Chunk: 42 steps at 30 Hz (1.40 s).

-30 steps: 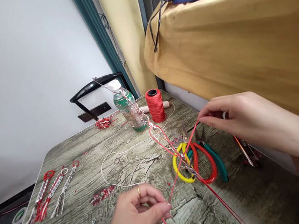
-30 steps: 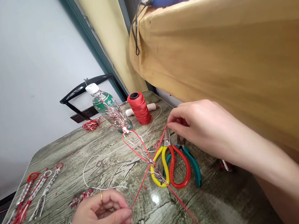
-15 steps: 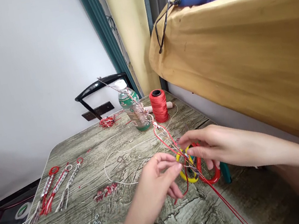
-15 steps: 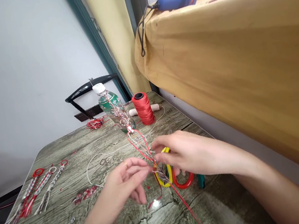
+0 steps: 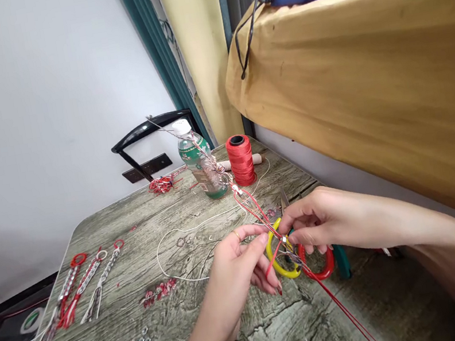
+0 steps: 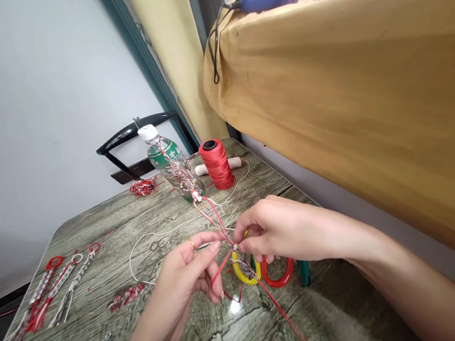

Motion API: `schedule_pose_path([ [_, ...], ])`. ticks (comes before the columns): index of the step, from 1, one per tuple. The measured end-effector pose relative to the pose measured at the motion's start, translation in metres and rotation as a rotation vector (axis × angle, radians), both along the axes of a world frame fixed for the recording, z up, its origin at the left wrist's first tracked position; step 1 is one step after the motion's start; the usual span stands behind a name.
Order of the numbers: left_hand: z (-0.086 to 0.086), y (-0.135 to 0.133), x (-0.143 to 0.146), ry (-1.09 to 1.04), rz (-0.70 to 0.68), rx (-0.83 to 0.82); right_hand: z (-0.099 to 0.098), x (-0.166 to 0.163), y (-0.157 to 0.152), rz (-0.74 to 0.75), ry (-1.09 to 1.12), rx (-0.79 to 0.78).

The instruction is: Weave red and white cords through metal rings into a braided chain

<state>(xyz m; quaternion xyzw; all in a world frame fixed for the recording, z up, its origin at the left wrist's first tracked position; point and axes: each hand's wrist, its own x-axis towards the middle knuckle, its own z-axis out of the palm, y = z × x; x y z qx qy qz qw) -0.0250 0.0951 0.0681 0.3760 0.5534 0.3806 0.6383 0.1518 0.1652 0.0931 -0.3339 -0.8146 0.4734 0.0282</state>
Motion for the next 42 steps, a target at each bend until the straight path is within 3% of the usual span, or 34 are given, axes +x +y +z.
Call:
schedule_pose_path([
  [5, -0.007, 0.006, 0.007, -0.049, 0.109, 0.090, -0.005, -0.005, -0.003, 0.015, 0.005, -0.127],
  [12, -0.013, 0.010, 0.008, -0.015, 0.162, 0.116, -0.016, -0.005, -0.002, -0.057, -0.001, -0.057],
  [18, -0.008, 0.011, 0.008, 0.028, 0.157, 0.117, -0.016, -0.006, -0.001, -0.052, -0.012, -0.011],
  [25, -0.008, 0.007, 0.005, 0.031, 0.113, 0.116, -0.008, -0.005, 0.003, -0.007, -0.015, -0.087],
  [38, -0.004, 0.001, -0.007, 0.246, 0.001, 0.150, -0.006, -0.004, 0.004, -0.096, 0.020, 0.113],
  [42, -0.006, 0.001, -0.022, 0.335, 0.061, 0.176, -0.004, -0.002, 0.008, -0.156, 0.028, 0.174],
])
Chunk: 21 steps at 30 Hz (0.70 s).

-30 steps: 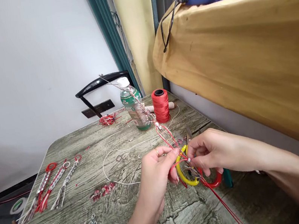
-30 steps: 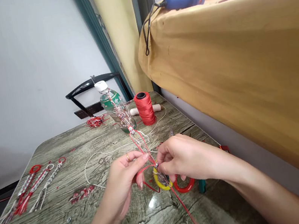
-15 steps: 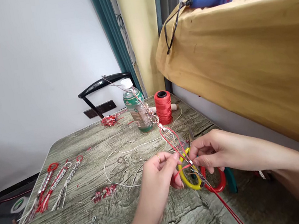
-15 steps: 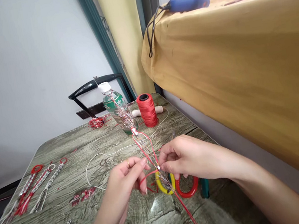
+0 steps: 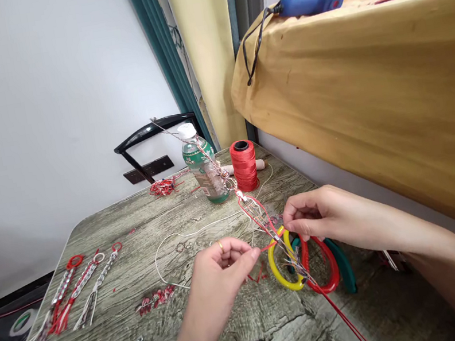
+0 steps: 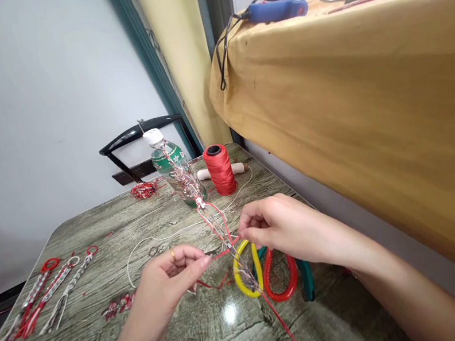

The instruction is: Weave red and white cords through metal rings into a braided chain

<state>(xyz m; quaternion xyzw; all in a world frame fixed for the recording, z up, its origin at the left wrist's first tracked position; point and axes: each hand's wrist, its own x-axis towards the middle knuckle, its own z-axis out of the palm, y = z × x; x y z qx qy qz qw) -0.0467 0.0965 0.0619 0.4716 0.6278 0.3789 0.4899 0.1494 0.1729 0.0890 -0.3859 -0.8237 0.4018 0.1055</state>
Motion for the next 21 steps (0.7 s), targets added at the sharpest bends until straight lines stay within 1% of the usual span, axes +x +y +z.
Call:
schedule_pose_path([
  [4, 0.000, 0.003, -0.015, 0.028, 0.114, 0.053, 0.002, -0.004, 0.003, -0.100, 0.038, 0.071],
  [7, 0.003, 0.005, -0.024, 0.016, 0.191, 0.096, 0.001, -0.008, 0.006, -0.165, 0.113, 0.079],
  [12, 0.007, 0.006, -0.033, 0.013, 0.284, 0.103, -0.004, -0.012, 0.015, -0.237, 0.197, 0.116],
  [15, 0.006, 0.008, -0.037, 0.072, 0.314, 0.110, -0.005, -0.010, 0.020, -0.271, 0.159, 0.177],
  [17, 0.005, 0.010, -0.038, 0.155, 0.318, 0.118, -0.003, -0.008, 0.023, -0.286, 0.104, 0.227],
  [19, 0.003, 0.013, -0.036, 0.244, 0.323, 0.165, 0.000, -0.008, 0.025, -0.311, 0.060, 0.293],
  [21, 0.003, 0.017, -0.030, 0.279, 0.304, 0.220, 0.003, -0.010, 0.026, -0.321, 0.063, 0.324],
])
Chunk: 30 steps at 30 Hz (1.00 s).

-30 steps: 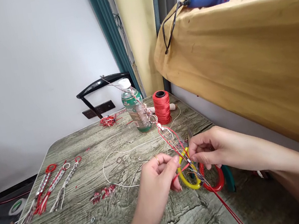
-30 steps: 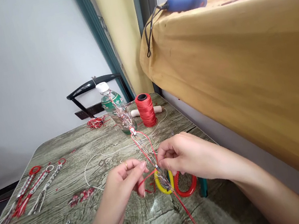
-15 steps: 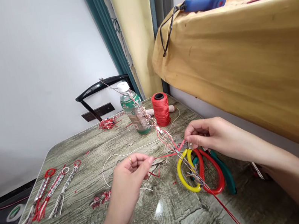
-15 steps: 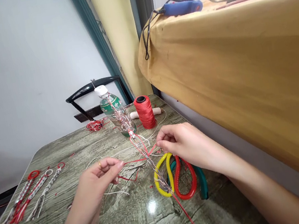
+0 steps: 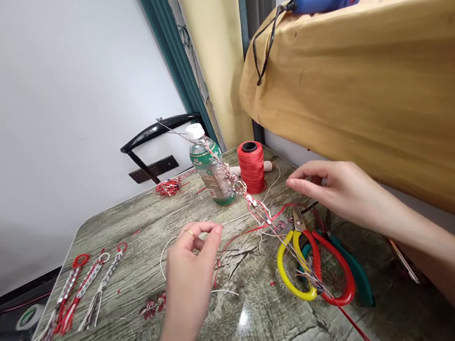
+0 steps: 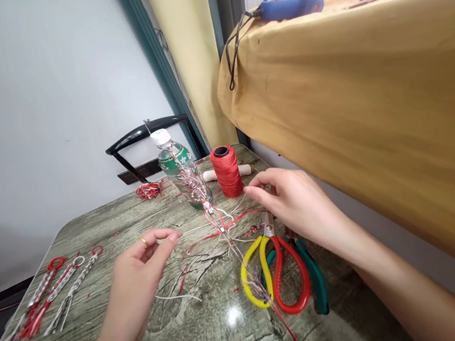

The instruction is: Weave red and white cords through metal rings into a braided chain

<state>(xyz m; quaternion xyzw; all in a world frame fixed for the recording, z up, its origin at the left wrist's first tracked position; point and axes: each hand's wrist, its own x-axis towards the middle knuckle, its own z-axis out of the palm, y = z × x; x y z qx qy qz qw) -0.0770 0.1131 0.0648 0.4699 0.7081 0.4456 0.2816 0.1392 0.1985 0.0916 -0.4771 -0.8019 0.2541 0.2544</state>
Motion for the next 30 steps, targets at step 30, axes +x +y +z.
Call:
schedule_pose_path([
  [30, -0.027, -0.023, 0.053, -0.303, -0.265, -0.152, -0.015, 0.000, -0.013, 0.383, -0.050, -0.378],
])
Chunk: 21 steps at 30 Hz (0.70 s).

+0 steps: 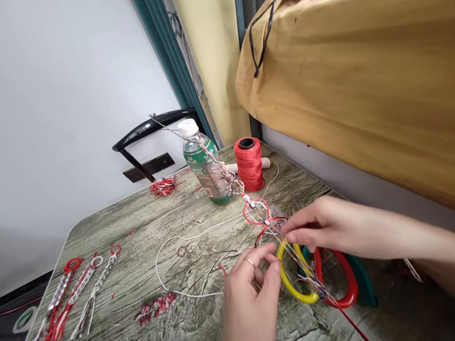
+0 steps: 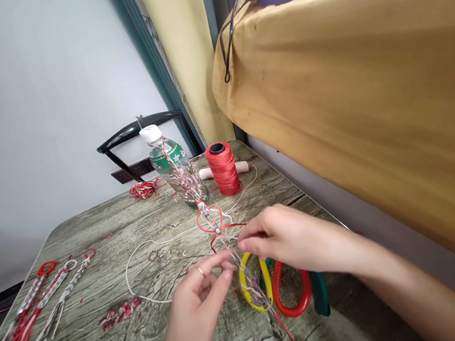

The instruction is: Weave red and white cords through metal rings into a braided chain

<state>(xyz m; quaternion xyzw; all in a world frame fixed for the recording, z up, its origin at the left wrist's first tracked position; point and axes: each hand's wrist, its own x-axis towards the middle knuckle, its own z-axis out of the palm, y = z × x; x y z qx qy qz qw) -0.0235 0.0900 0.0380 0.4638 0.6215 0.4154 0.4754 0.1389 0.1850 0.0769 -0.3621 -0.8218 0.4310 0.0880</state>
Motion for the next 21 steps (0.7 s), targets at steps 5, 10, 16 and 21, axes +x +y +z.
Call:
schedule_pose_path([
  [5, -0.010, 0.012, 0.005, -0.084, 0.275, -0.024, -0.025, -0.013, -0.009, -0.272, 0.118, 0.106],
  [10, -0.008, 0.028, 0.007, -0.192, 0.317, 0.098, -0.030, -0.028, -0.005, -0.318, 0.436, -0.205],
  [16, -0.011, 0.028, 0.009, -0.168, 0.347, 0.140, -0.031, -0.027, -0.009, -0.350, 0.581, -0.444],
  [21, -0.013, 0.021, 0.012, -0.238, 0.363, 0.135, -0.036, -0.018, -0.018, -0.383, 0.548, -0.437],
])
